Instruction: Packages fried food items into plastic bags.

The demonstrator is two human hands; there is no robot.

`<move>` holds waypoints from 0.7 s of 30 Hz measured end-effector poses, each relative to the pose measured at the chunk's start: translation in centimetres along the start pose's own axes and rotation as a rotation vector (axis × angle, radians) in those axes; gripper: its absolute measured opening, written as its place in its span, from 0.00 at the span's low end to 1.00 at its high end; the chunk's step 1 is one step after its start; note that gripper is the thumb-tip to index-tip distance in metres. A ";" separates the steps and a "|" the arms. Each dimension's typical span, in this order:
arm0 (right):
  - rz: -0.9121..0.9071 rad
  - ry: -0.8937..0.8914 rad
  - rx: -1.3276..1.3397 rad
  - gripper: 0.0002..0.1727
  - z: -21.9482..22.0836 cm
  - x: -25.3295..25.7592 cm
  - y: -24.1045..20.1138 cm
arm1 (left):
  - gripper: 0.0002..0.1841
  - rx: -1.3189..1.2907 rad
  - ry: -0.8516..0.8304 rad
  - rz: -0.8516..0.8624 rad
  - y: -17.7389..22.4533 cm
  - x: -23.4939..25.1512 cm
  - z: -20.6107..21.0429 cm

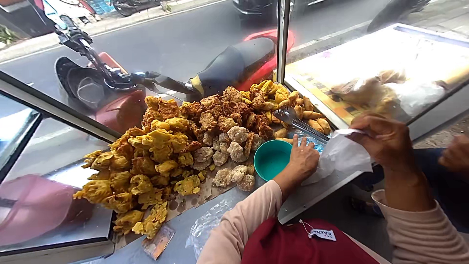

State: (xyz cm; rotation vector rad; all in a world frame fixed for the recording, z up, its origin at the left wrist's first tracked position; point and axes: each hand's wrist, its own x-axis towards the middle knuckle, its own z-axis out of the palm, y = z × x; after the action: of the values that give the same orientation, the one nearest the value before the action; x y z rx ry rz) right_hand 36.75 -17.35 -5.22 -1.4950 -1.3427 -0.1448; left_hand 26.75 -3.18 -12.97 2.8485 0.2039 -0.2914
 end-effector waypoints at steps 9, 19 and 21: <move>0.028 0.101 -0.014 0.05 -2.9 9.1 -4.5 | 0.28 -0.184 0.020 -0.009 -0.6 -1.6 -2.4; 0.365 0.199 0.261 0.12 1.0 12.2 -4.9 | 0.12 -1.459 0.455 0.295 -2.6 -6.5 -8.0; 0.468 0.173 0.281 0.14 2.8 11.1 -4.8 | 0.12 -1.439 0.526 0.277 -2.5 -6.7 -7.7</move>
State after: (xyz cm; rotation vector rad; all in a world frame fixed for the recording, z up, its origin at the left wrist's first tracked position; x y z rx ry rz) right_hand 35.58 -9.14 4.03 -1.4757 -0.8112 0.2030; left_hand 21.19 0.62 -4.93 1.4201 0.0547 0.4937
